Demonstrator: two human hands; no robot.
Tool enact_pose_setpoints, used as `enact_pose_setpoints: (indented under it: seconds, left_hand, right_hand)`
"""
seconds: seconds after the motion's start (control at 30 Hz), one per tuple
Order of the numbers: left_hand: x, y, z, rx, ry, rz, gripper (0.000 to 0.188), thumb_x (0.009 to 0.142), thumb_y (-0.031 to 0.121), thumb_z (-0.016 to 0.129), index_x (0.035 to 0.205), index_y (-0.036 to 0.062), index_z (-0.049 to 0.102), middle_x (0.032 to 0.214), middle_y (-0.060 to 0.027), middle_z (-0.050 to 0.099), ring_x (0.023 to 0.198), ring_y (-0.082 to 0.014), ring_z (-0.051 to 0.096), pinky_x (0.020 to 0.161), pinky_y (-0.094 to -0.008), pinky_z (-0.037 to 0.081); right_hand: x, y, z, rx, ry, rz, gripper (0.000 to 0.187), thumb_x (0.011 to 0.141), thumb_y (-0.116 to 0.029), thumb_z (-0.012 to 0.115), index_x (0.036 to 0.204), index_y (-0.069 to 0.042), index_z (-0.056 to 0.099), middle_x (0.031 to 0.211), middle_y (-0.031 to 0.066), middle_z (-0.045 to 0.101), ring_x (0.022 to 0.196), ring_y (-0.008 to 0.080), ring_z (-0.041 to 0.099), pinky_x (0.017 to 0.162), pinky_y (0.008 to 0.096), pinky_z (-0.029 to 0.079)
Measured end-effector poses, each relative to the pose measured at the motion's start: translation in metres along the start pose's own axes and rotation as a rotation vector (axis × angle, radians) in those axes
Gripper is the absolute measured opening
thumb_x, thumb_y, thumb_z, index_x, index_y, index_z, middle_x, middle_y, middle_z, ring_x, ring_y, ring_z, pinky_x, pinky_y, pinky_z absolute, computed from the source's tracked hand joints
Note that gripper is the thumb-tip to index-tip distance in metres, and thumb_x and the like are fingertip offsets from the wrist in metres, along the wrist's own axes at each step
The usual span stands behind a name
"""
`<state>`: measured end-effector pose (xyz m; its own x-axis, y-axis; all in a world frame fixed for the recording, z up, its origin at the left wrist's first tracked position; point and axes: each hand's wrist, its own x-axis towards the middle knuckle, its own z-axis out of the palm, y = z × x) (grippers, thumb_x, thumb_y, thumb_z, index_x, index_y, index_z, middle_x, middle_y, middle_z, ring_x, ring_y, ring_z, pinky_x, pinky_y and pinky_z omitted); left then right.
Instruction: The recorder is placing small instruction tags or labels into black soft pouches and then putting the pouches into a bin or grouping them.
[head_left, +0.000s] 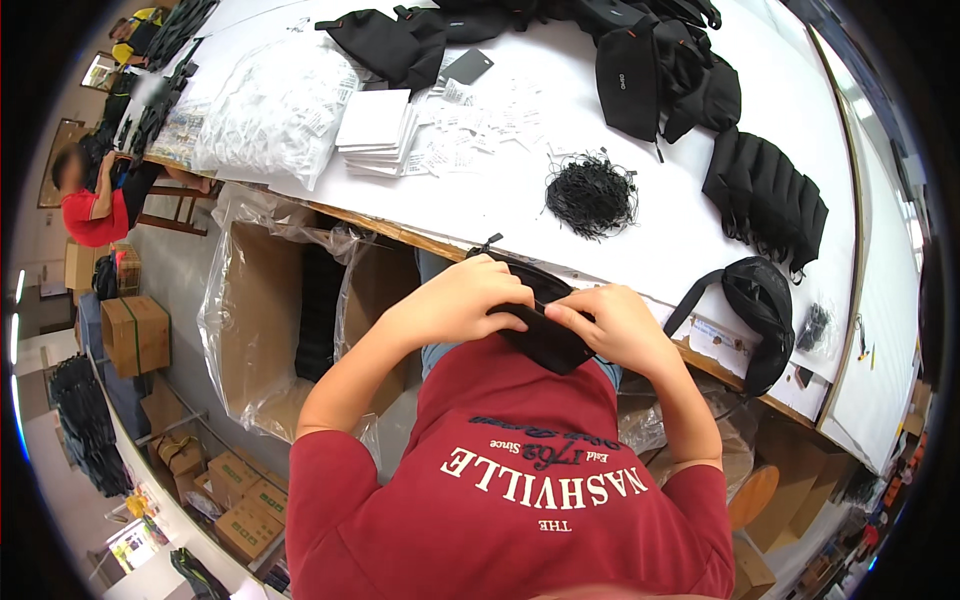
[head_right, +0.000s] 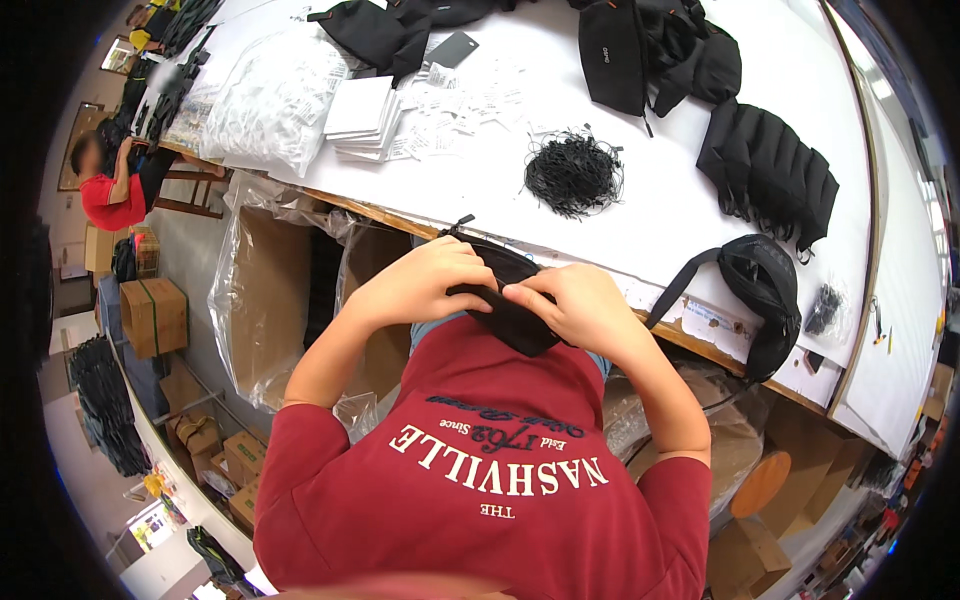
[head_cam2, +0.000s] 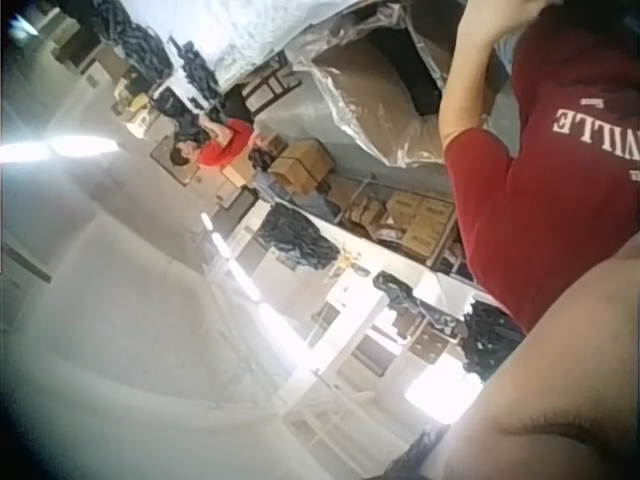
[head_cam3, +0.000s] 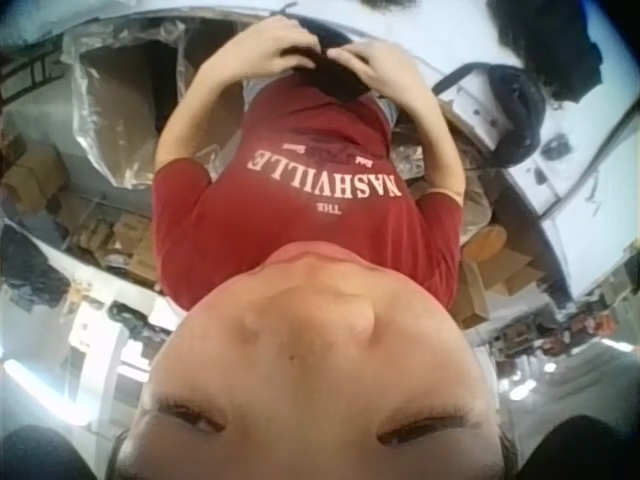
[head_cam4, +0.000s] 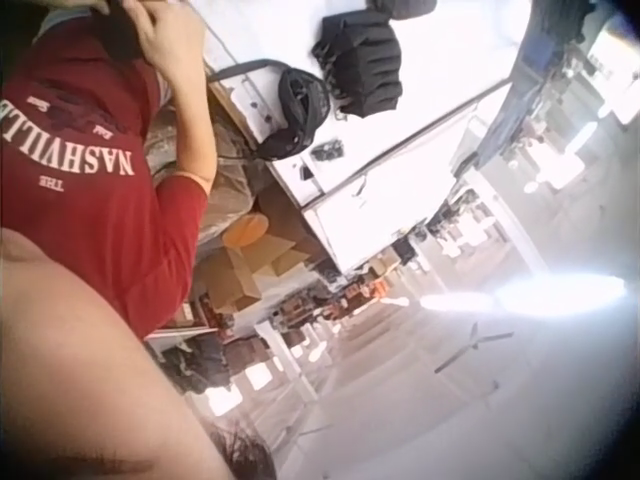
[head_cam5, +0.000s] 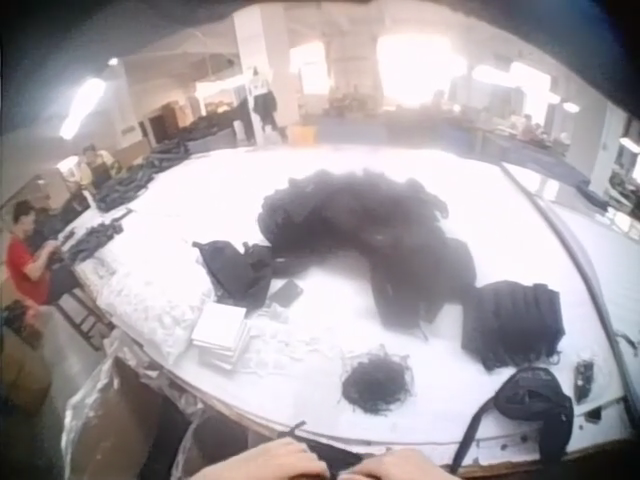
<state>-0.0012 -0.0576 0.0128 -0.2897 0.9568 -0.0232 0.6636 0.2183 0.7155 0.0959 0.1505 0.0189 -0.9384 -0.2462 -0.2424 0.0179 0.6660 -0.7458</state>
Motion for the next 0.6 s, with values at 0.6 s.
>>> enact_pose_setpoints:
  seconds: [0.6]
  left_hand:
    - [0.031,-0.157,-0.02,0.548,0.705,-0.425,0.025,0.072,0.019,0.073,0.093,0.009,0.062,0.1,-0.0058,0.06,0.107,-0.0263,0.046,0.089,-0.0403,0.036]
  right_hand:
    - [0.002,0.007,0.018,0.044,0.032,-0.116,0.032,0.074,-0.02,0.071,0.103,-0.01,0.066,0.076,0.0127,0.066,0.066,0.027,0.064,0.06,0.0317,0.049]
